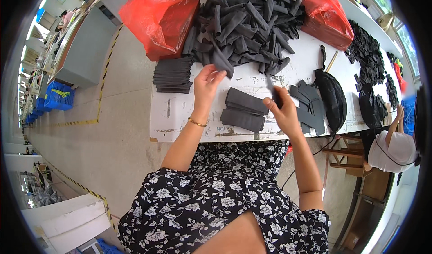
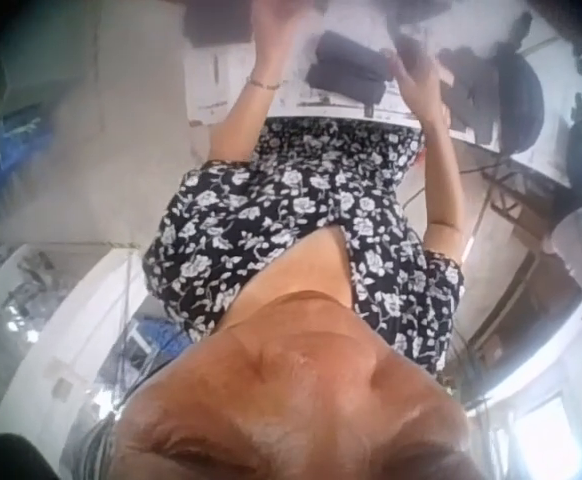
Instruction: The person is manually folding and stacking small grey foam or fabric components at an assembly workbench.
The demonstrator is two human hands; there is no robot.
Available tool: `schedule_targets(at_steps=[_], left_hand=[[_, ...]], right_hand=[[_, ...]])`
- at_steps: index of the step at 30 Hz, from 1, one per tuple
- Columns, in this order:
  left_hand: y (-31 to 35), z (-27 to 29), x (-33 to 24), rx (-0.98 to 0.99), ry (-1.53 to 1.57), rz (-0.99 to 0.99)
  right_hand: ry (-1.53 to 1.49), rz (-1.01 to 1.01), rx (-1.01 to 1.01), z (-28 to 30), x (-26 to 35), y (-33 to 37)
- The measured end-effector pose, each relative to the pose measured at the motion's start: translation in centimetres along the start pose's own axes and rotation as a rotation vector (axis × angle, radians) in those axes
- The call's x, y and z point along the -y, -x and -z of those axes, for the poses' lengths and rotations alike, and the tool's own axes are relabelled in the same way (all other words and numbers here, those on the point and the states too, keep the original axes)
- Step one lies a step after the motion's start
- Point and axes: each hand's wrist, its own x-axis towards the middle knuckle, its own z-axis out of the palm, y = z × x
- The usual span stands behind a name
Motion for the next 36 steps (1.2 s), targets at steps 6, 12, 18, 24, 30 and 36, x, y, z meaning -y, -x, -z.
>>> schedule_targets(at_steps=[6,12,18,24,30,36], left_hand=[[1.5,0.2,-1.8,-0.087,-0.205,-0.217],[2.9,-0.4,-1.8,-0.057,-0.346,-0.313],[4.6,-3.1,-4.3,-0.308,0.372,0.044],[5.7,0.1,-1.6,-0.025,0.662,0.571],[3.9,1.2,-2.9,-0.141,0.714,0.537],[3.6,1.1,-1.4,-0.113,0.759,0.583]], right_hand=[[0.122,0.131,0.011,-1.3,3.6,0.8],[-0.280,-0.099,0.020,-4.8,5.8,-0.2],[0.186,0.189,-0.150,-6.7,3.3,-0.1],[0.534,0.556,-0.036,-6.7,3.1,0.2],[0.376,0.264,0.069,-4.2,2.8,1.3],[0.419,0.183,0.129,-3.0,2.2,2.1]])
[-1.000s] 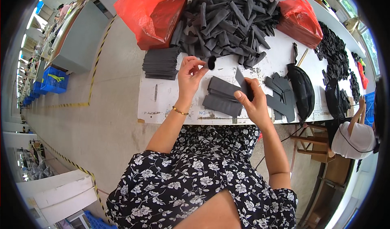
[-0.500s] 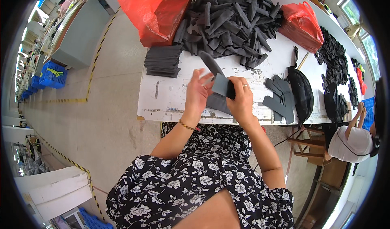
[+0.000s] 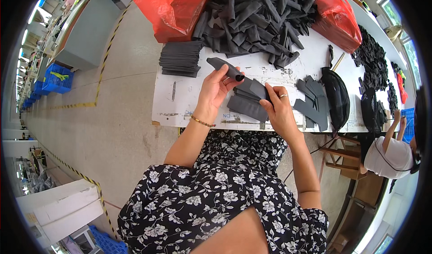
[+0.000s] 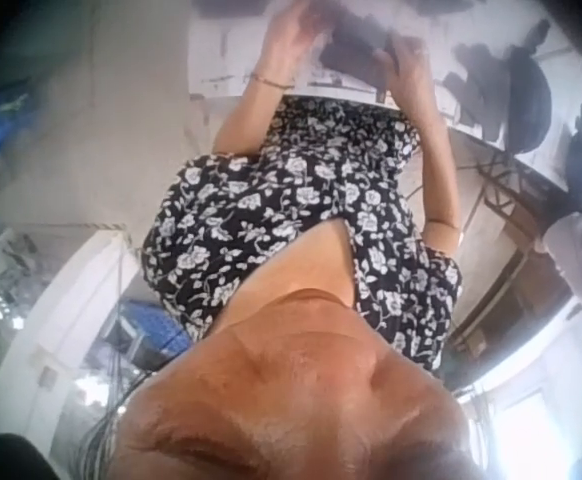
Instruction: The person is manually folding and stacking small grey foam or fabric components at an assembly workbench.
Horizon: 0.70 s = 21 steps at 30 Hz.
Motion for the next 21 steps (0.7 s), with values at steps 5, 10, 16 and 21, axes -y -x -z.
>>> schedule_targets(at_steps=[5,10,16,21], left_hand=[[-0.4,0.1,0.4,-0.006,-0.034,-0.006],[-0.5,0.3,0.6,-0.049,-0.056,0.004],[-0.8,0.4,0.9,-0.066,-0.055,0.020],[-0.4,-0.3,1.0,-0.086,-0.076,0.006]], right_hand=[[-0.003,0.066,-0.010,0.3,0.2,0.2],[-0.153,-0.022,-0.065,0.1,0.7,0.3],[-0.193,0.031,-0.110,-0.2,0.4,0.5],[-0.185,-0.005,-0.208,-0.1,2.0,-0.5]])
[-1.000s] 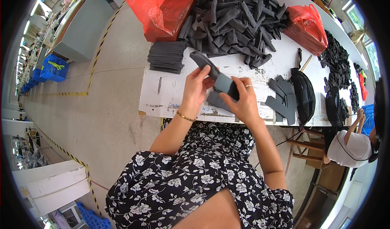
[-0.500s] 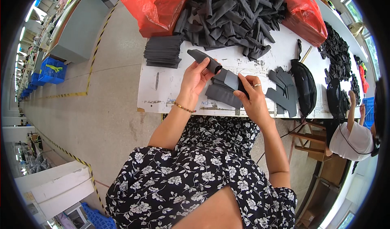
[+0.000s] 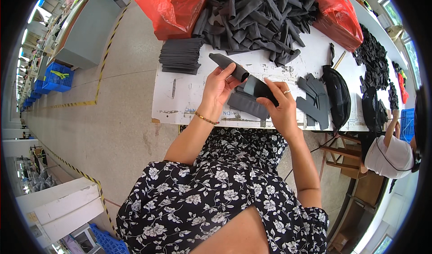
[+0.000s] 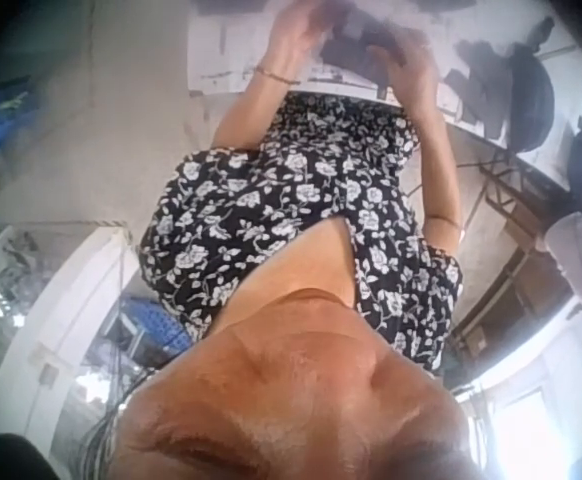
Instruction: The person is manually folding and stacking small grey foam or fabric components at an assembly workbench.
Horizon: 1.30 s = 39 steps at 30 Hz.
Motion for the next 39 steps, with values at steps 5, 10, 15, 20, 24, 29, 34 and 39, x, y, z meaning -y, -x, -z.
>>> schedule_targets(at_steps=[5,10,15,20,24,29,34,39], left_hand=[[0.4,-0.7,-0.2,0.026,-0.028,0.009],[1.0,-1.2,-0.4,0.015,-0.082,0.013],[1.6,-1.9,-0.3,0.017,-0.049,-0.030],[3.2,-3.7,1.0,-0.018,-0.103,-0.186],[4.5,-4.4,1.1,0.036,-0.122,-0.353],[4.1,-5.0,-0.4,0.311,-0.029,-0.115],[3.0,-4.4,0.6,0.466,0.001,-0.197],[3.3,-4.6,2.2,0.417,0.031,-0.141]], right_hand=[[0.172,0.195,-0.013,-0.2,-0.8,-0.5],[0.360,0.345,-0.093,0.1,-0.5,-1.4],[0.489,0.422,-0.131,0.1,-0.5,-1.5],[0.563,0.463,-0.170,-0.8,0.0,-1.5],[0.502,0.392,-0.186,-1.8,0.4,-1.4],[0.186,0.325,-0.058,-2.5,1.5,0.0],[0.231,0.260,0.046,-1.2,-0.4,1.0],[0.248,0.304,0.111,-1.7,1.1,-1.2]])
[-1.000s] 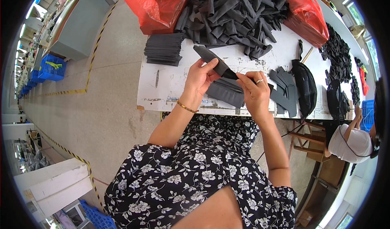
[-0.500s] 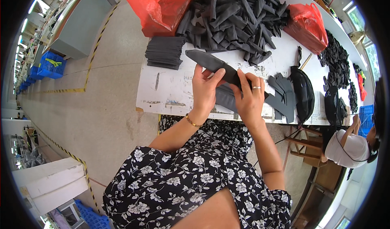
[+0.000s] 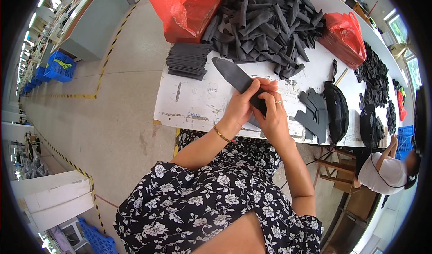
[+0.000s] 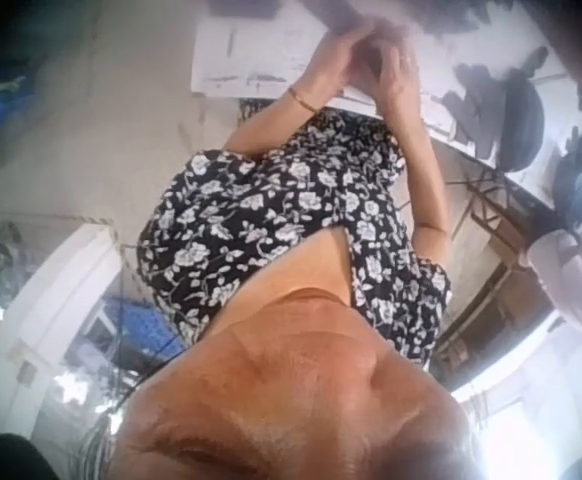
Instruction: The person is manually folding and stacking small grey foam or fabric components at an assembly workbench.
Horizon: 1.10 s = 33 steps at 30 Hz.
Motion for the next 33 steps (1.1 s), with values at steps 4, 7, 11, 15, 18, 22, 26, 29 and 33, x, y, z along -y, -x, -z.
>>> schedule_targets(at_steps=[4,7,11,15,18,22,26,29,33], left_hand=[[0.0,0.2,-1.6,-0.064,-0.009,0.000],[0.0,-0.7,0.8,-0.009,0.096,-0.016],[-0.1,-0.5,0.4,-0.040,0.127,0.038],[0.1,-0.3,0.5,-0.058,0.124,0.059],[-0.2,-0.9,-0.3,-0.103,0.191,0.039],[-0.7,-1.6,-0.8,-0.106,0.125,-0.106],[-0.2,-2.3,0.0,-0.148,0.149,-0.122],[0.2,-2.3,0.4,-0.141,0.147,-0.139],[0.4,-2.6,0.6,-0.175,0.169,-0.145]], right_hand=[[-0.037,-0.054,-0.014,0.9,-0.4,1.5],[-0.032,0.078,-0.072,-0.2,-1.4,0.2],[-0.077,0.005,-0.108,-0.4,-0.8,0.3],[-0.086,-0.020,-0.084,-0.1,-1.0,0.6],[-0.023,0.044,-0.089,0.9,-1.8,1.1],[-0.003,0.092,-0.095,1.6,-1.9,0.7],[-0.019,0.130,-0.120,1.5,-1.8,0.4],[-0.056,0.128,-0.115,1.4,-1.7,0.4],[-0.072,0.097,-0.105,1.2,-1.6,0.4]])
